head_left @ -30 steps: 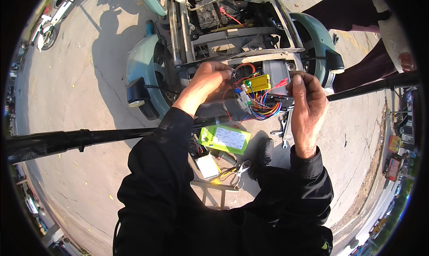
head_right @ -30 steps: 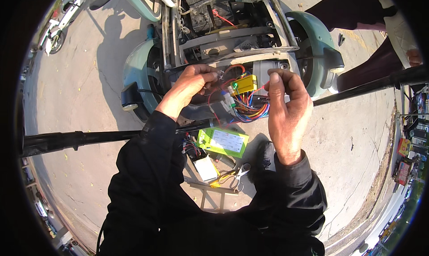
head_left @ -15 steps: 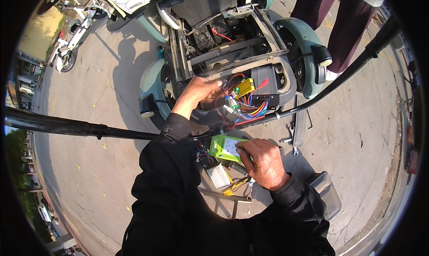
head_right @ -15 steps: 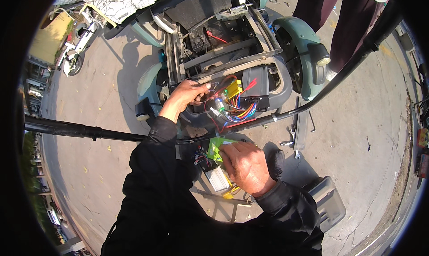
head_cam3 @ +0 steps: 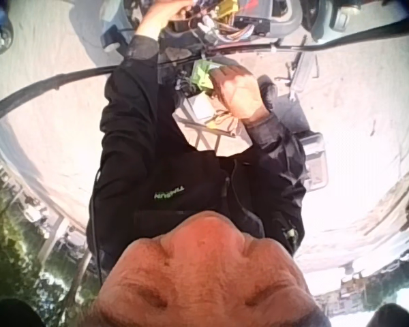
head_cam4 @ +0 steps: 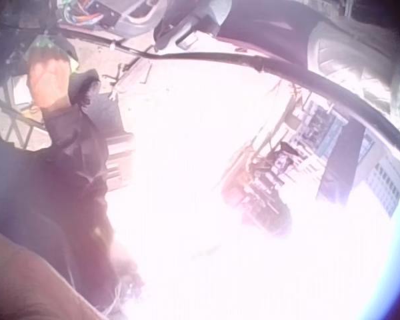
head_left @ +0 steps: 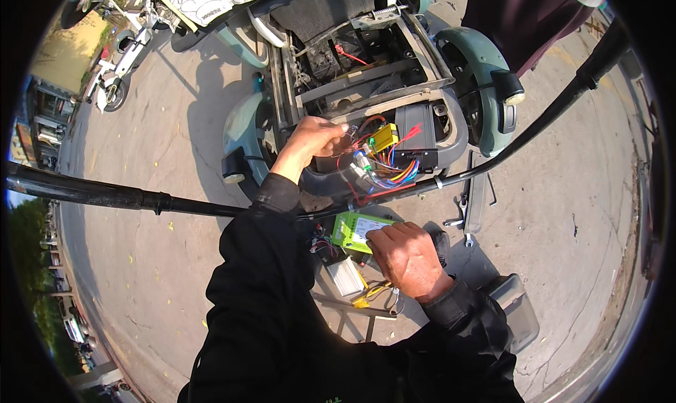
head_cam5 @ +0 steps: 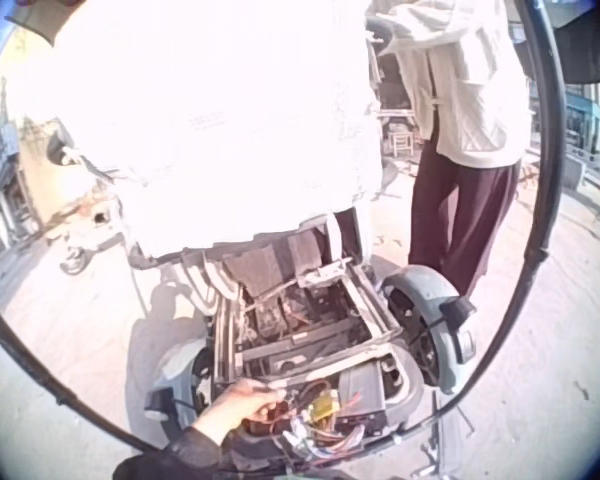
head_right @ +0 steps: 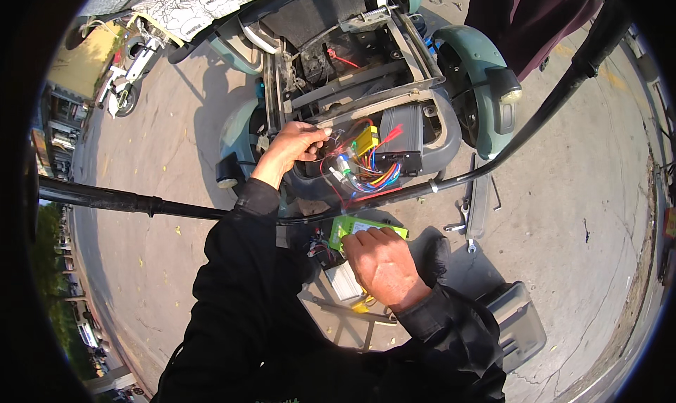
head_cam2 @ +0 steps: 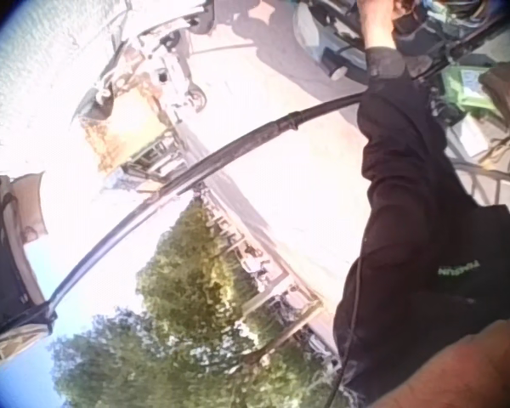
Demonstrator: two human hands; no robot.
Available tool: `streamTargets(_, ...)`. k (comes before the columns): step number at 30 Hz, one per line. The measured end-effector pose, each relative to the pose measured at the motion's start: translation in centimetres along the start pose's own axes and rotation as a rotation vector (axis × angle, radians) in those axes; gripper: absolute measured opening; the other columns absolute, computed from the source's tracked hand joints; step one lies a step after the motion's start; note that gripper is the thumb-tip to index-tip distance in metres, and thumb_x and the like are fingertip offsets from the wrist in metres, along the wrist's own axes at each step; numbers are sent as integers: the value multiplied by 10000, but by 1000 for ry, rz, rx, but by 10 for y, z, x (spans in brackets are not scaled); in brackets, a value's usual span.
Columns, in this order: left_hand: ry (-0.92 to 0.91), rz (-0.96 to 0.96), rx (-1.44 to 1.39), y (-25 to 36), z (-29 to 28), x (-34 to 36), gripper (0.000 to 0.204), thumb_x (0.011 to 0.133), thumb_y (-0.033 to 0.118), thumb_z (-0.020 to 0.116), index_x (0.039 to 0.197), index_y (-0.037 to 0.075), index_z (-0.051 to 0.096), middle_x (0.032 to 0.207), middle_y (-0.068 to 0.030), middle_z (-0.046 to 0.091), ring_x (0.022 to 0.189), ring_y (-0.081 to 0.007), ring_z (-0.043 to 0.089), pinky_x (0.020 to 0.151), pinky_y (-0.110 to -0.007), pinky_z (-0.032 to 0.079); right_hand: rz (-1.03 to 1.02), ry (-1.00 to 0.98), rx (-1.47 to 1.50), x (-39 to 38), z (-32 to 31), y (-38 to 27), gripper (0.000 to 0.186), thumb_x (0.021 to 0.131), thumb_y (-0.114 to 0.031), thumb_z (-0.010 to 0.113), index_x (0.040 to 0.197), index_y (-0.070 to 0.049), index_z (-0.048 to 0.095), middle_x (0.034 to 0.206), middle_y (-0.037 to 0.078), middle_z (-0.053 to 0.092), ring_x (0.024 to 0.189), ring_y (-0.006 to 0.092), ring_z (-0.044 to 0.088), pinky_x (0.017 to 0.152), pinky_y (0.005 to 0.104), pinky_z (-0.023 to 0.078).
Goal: The person repairs the wiring of a teal electric scooter by stripping, twisting, and taping wires, then testing the throttle. They use pliers and electrical tape to connect and insulate the wires, and briefly test the scooter's response before continuing the repair.
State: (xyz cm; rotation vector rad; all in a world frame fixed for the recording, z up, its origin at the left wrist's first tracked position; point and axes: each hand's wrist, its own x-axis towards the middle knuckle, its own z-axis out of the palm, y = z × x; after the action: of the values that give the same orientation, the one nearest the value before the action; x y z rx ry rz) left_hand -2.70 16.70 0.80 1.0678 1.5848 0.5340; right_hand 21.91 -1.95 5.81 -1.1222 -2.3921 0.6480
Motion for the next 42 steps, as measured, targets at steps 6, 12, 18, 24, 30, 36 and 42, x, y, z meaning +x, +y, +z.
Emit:
streamTargets(6,553,445,198,1,-13,-87,324,1014,315,637,1035,3,722,890,-53,730,639,-97,614,602,-267,516,-24,133,-170,-11,-2,17,137,817,-147,665,934,-85,628,812,103,659,785,298,671,734,416,537)
streamTargets(12,1052,789,358,-55,-25,-261,320,916,180,708,1198,47,638,1173,-167,617,1015,-358,639,831,-422,517,151,88,-144,-18,-11,36,250,911,-313,671,857,-69,681,788,149,703,763,357,692,676,462,539)
streamTargets(18,1375,989,186,-5,-152,-320,630,921,245,726,1415,-16,433,1291,-172,549,1246,-324,517,1054,-470,395,319,203,200,-42,-58,7,411,970,-411,657,929,-7,722,766,167,716,750,353,717,688,420,554)
streamTargets(24,811,1004,-365,53,-203,-276,391,1017,340,634,1185,3,527,917,-79,616,837,-206,610,777,-369,503,471,529,355,-111,-61,34,298,948,-240,672,883,49,710,706,105,714,609,150,665,594,319,529)
streamTargets(30,1102,988,-364,52,-196,-239,379,994,339,650,986,-31,566,816,-240,682,757,-461,657,667,-467,504,815,901,763,-165,-30,117,375,966,-357,655,829,-7,647,548,25,510,397,149,481,352,313,366)
streamTargets(36,1134,1143,-234,50,-204,-243,317,971,286,695,950,8,542,632,-95,610,522,-206,621,517,-354,483,966,640,550,-152,-10,149,326,957,-284,665,862,26,694,594,71,589,440,180,547,398,342,459)
streamTargets(42,1078,1156,-296,53,-205,-252,334,910,242,741,1006,-41,592,869,-254,708,842,-476,674,686,-485,536,1011,500,536,-134,0,144,318,952,-276,668,882,31,708,632,88,633,467,193,583,424,347,491)
